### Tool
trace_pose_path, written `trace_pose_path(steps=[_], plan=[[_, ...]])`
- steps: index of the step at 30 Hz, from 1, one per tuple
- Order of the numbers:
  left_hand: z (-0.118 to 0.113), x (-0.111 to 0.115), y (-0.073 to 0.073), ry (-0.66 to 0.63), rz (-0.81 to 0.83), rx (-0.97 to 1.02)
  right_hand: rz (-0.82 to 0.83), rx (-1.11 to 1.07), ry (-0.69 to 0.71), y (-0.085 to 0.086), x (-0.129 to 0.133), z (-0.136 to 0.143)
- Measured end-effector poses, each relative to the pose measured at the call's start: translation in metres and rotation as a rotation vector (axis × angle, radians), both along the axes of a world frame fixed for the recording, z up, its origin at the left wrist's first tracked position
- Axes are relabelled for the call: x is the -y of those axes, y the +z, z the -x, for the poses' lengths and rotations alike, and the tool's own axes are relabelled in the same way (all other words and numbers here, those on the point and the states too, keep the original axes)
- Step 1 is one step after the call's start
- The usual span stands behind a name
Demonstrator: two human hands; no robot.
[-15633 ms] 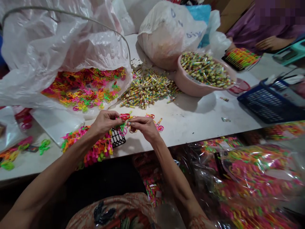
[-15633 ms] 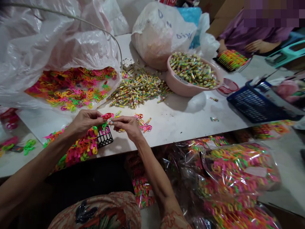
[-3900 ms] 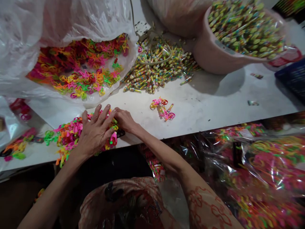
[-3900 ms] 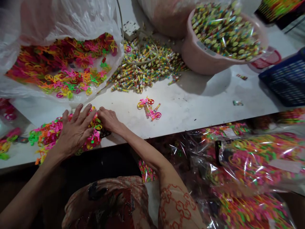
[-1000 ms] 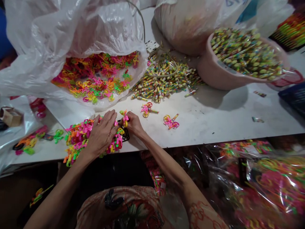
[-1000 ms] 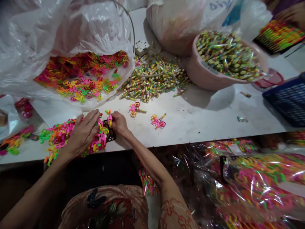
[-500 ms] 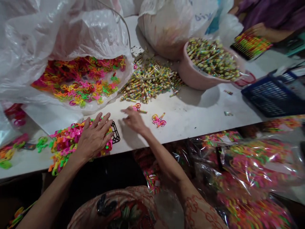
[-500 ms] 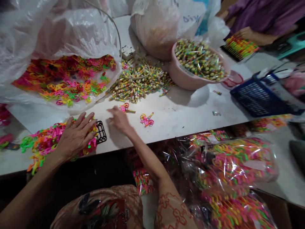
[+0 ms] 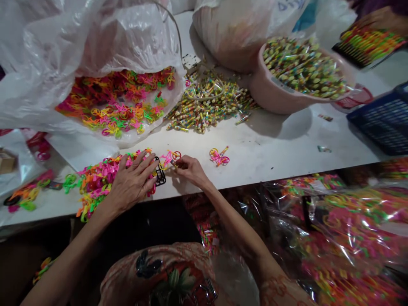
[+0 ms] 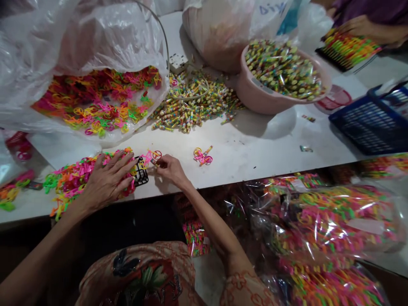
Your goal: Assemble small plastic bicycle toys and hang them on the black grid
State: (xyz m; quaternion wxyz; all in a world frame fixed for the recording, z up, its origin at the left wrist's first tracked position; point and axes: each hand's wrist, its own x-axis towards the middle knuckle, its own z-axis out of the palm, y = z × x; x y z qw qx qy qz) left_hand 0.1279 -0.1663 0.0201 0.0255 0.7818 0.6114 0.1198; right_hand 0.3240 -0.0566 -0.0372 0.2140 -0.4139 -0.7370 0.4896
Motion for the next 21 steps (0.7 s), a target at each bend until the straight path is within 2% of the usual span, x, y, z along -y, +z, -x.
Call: trace_pose_path(steps=[2, 4, 12, 17, 21], plan=[[0.001, 0.000, -0.003, 0.008, -0.007, 0.008, 0.048, -0.080, -0.034, -0.007, 0.010, 0.004], [0.002, 0.000, -0.006, 0.013, -0.021, 0.018, 0.045, -0.073, -0.057, -0.010, 0.017, 0.006], [0.002, 0.001, -0.003, -0.002, 0.002, -0.019, -0.048, -0.009, -0.008, -0.008, 0.030, 0.015], [0.001, 0.002, -0.003, -0.008, -0.006, -0.061, -0.045, -0.127, 0.054, -0.009, 0.032, 0.016], [0.001, 0.002, -0.002, -0.018, 0.002, -0.080, 0.011, -0.204, -0.005, -0.014, 0.039, 0.021]])
